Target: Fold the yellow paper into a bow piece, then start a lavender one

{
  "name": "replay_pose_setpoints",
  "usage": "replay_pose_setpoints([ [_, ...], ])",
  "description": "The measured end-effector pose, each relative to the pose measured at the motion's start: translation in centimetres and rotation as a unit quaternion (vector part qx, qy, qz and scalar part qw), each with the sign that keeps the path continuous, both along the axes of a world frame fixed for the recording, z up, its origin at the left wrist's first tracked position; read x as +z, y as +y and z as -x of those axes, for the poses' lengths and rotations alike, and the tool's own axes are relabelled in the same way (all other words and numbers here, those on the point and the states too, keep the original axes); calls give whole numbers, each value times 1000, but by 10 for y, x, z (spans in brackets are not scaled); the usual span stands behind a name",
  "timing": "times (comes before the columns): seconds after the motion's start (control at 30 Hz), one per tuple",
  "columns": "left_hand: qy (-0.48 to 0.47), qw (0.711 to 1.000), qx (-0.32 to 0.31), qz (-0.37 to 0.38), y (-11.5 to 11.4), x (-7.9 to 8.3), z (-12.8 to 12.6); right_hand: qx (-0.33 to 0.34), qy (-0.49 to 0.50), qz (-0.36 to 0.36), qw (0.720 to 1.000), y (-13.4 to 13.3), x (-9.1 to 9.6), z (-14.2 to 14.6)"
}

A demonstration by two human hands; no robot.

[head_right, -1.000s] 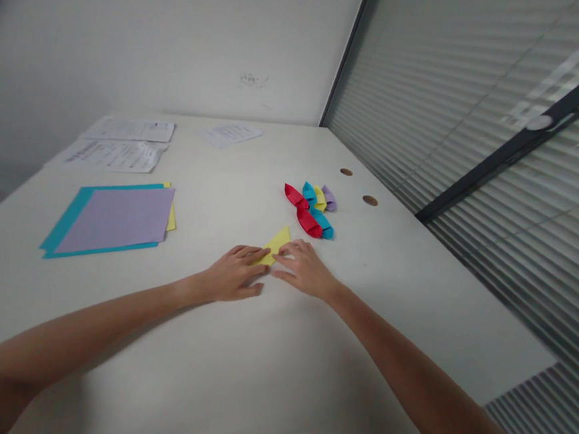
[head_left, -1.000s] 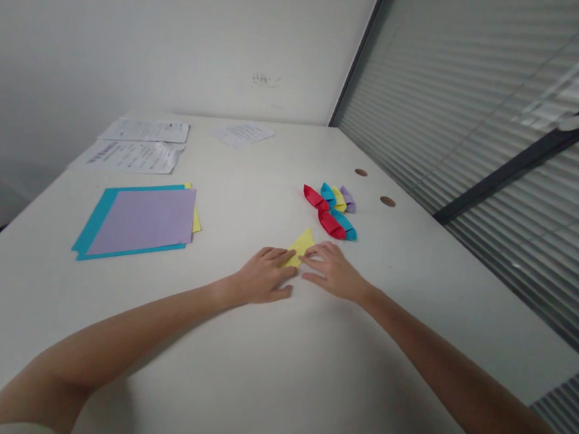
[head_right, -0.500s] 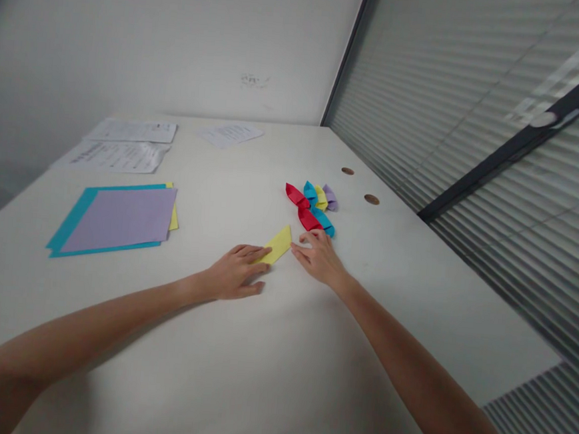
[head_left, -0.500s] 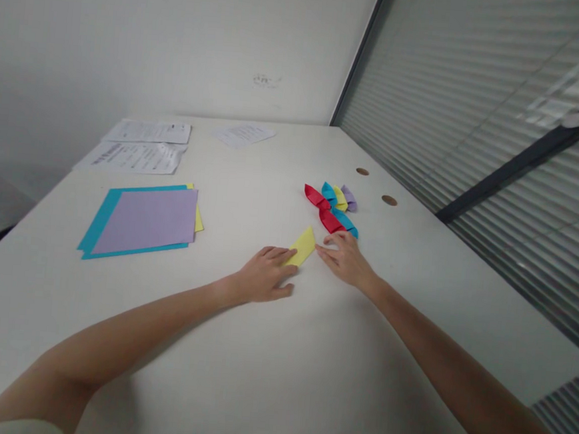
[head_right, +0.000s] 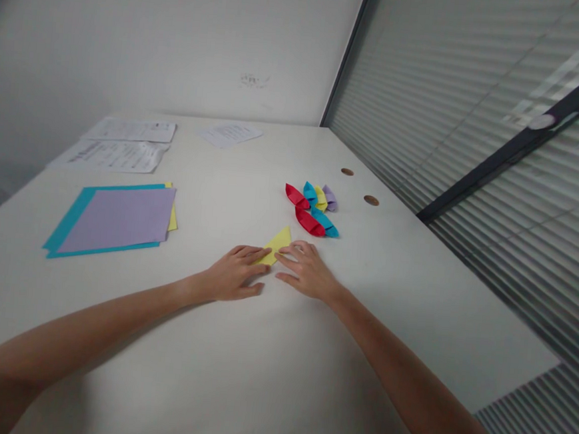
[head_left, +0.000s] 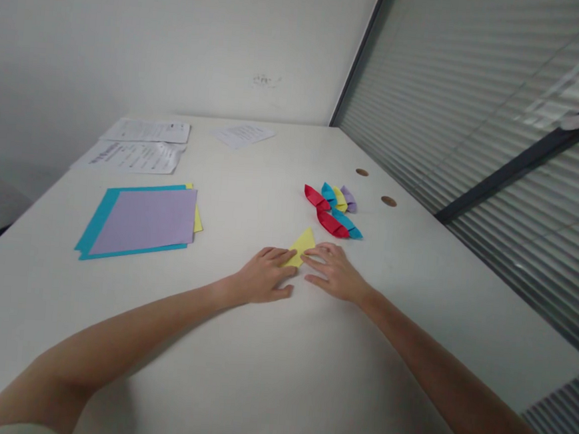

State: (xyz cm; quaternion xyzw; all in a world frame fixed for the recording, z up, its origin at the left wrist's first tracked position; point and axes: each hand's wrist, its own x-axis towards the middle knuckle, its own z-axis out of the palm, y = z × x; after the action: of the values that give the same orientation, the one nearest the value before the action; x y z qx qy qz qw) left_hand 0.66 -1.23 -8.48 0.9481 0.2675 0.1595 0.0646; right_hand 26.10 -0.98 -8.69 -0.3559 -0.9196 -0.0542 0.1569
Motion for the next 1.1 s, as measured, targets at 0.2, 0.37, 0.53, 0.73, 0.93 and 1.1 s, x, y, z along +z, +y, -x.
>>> replay_pose_setpoints([
  [0.2,16,1000,4,7,1,1,0,-45,7,-7,999,13,-6,-13],
  [0.37,10,1000,6,12,1,1,0,-62,14,-13,998,10,-1,-6],
  [0.53,-2,1000,2,9,1,0,-1,-20,9,4,1000,-5,4,11],
  [0.73,2,1000,0,7,1,0,0,-38,0,1,999,8,-3,-10],
  [0.93,4,1000,5,12,1,-1,0,-93,29,-13,995,14,6,-10],
  [1.1,4,1000,6,11,1,0,0,-3,9,4,1000,1,9,4],
])
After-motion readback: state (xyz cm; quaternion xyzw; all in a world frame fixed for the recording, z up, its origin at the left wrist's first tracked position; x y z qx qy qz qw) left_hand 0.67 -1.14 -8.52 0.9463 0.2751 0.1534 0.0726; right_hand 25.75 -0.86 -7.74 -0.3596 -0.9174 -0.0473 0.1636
